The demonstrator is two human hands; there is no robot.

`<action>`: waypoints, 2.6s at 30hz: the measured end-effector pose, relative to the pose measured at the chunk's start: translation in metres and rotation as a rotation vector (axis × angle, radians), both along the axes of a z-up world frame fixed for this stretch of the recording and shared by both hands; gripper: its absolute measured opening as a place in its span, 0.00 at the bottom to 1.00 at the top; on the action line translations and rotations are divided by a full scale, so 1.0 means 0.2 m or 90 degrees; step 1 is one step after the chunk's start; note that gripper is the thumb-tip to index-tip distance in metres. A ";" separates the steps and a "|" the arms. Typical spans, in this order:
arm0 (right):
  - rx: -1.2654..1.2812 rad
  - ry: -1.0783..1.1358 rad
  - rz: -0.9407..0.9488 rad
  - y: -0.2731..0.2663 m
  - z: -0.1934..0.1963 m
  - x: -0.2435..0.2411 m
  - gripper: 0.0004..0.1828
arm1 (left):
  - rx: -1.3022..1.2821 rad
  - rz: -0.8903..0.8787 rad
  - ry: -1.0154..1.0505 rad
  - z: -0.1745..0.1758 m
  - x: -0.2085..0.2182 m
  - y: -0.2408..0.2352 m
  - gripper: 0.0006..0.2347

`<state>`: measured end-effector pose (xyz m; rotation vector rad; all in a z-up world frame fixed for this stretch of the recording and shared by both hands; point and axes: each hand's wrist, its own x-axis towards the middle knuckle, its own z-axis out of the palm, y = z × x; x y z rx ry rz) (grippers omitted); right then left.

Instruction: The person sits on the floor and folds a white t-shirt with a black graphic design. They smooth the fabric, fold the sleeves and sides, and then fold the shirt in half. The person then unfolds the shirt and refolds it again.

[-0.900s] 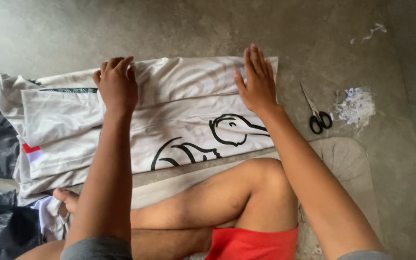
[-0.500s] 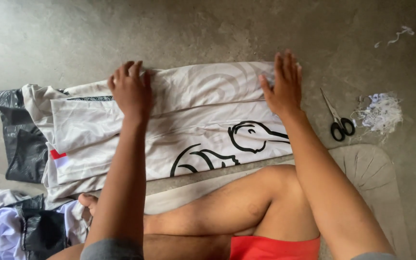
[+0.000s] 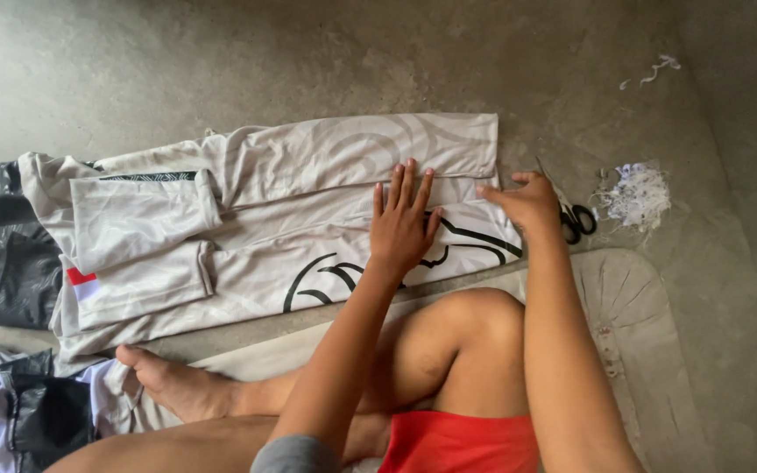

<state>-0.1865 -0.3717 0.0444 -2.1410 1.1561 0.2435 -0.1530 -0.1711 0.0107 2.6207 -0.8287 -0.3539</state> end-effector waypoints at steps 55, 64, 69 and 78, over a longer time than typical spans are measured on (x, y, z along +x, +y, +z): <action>-0.277 -0.050 0.956 1.18 -0.02 0.15 0.46 | 0.104 0.606 -0.022 -0.10 0.34 2.39 0.07; -0.346 -0.004 0.911 1.00 -0.01 0.19 0.32 | -0.073 0.592 0.105 0.28 0.28 2.04 0.12; -0.202 -0.303 0.778 1.21 -0.07 0.50 0.11 | -0.113 0.572 0.095 0.23 0.46 1.92 0.14; -0.207 -0.182 0.746 1.90 -0.15 1.23 0.09 | -0.234 0.640 0.135 0.31 0.62 1.87 0.16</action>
